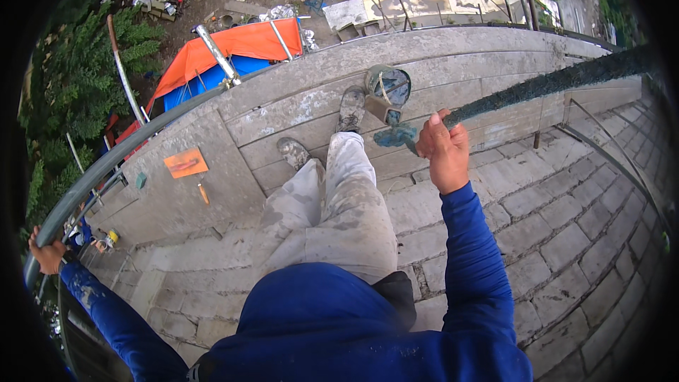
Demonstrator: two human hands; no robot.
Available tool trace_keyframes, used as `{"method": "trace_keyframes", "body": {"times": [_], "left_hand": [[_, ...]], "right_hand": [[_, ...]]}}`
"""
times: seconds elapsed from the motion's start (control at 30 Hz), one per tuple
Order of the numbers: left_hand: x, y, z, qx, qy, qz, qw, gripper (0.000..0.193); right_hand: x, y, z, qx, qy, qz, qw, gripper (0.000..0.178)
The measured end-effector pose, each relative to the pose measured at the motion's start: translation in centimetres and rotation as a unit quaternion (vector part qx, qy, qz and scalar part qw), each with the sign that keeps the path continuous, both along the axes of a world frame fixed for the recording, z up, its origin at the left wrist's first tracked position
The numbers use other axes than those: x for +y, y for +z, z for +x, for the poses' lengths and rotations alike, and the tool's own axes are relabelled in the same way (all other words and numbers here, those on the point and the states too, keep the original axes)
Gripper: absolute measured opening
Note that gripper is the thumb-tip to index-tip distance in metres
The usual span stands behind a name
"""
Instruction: The person pulls a green rope to hoist a bucket and then secures a metal scaffolding pole to the structure using a wire tie. The person is wearing a blue long-sleeved shirt and white pants.
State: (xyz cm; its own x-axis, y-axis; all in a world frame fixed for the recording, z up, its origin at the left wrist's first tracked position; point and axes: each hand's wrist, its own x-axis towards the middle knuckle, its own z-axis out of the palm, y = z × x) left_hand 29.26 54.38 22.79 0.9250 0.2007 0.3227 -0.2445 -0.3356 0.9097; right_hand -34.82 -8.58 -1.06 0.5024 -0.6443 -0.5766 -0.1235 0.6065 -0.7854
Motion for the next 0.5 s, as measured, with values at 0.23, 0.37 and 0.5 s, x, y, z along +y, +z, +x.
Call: {"method": "trace_keyframes", "body": {"times": [0.23,0.37,0.5], "left_hand": [[0.7,-0.4,-0.1,-0.002,-0.008,0.021,1.000,0.033],[0.7,-0.2,-0.1,0.007,-0.019,-0.004,1.000,0.034],[3.4,0.0,0.9,-0.016,-0.048,0.043,0.998,0.035]], "right_hand": [[2.1,-1.4,1.1,-0.020,-0.023,0.045,0.999,0.015],[3.5,-3.2,1.5,-0.019,-0.034,0.062,0.997,0.014],[5.1,-4.9,2.3,-0.028,-0.032,0.081,0.996,0.018]]}}
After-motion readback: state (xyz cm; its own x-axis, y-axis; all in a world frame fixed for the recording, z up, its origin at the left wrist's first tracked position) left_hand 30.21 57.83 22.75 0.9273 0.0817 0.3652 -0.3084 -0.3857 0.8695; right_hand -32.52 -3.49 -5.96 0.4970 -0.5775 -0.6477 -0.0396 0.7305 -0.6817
